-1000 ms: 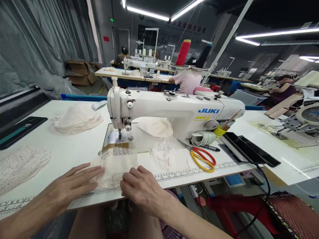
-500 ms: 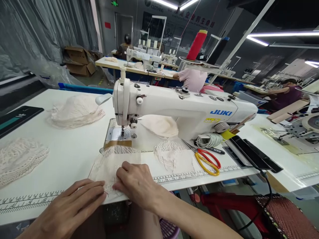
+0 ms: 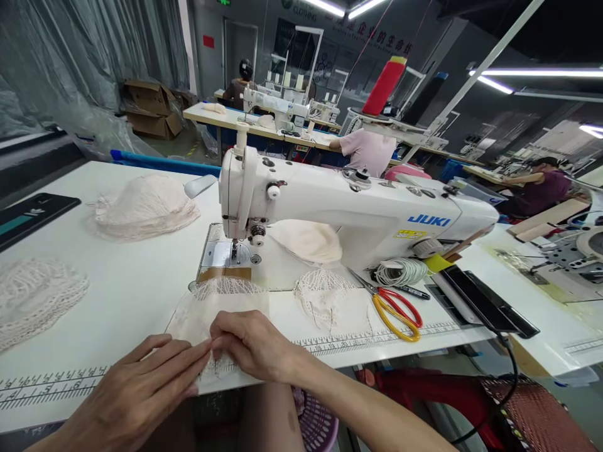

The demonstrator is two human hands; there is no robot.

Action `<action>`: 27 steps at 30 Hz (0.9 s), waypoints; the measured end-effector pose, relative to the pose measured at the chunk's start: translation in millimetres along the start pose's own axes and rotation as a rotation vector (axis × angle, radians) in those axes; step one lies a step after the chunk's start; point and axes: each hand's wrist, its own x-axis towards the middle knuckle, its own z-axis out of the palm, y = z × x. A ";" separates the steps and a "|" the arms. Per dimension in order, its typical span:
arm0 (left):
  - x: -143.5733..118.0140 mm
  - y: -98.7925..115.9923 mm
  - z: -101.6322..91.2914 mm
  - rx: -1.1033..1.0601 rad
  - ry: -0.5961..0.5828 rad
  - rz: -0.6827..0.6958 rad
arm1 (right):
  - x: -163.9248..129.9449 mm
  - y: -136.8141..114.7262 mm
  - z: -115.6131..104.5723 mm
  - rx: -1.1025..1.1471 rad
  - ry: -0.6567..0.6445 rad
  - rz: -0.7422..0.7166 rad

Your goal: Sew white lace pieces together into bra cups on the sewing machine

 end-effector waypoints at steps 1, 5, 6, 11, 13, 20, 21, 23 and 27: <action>-0.4 0.4 -0.3 0.004 0.004 -0.002 | 1.8 4.9 -1.2 -0.126 0.001 -0.011; 0.1 1.0 -1.6 -0.014 0.013 -0.025 | -7.6 13.6 -26.2 -0.560 0.139 0.046; 0.5 0.9 -1.7 -0.030 0.012 -0.036 | -16.5 11.1 -35.9 -0.569 0.169 0.086; 2.9 1.8 -3.1 -0.114 0.041 -0.120 | -94.2 -14.5 -60.1 -0.354 -0.183 0.277; 4.9 3.6 -4.5 -0.144 0.062 -0.179 | -123.4 -20.3 -50.4 -0.408 -0.253 0.317; 11.2 13.5 -7.0 -0.202 0.081 -0.361 | -116.9 -36.4 4.2 -0.667 0.130 0.170; 11.3 14.7 -6.9 -0.192 0.077 -0.368 | -105.9 -38.3 11.2 -0.628 0.185 0.131; 11.3 16.6 -7.0 -0.175 0.061 -0.387 | -83.9 -38.1 25.9 -0.560 0.357 -0.004; 12.1 18.7 -7.4 -0.152 0.041 -0.404 | -52.3 -26.1 54.5 -0.531 0.465 0.104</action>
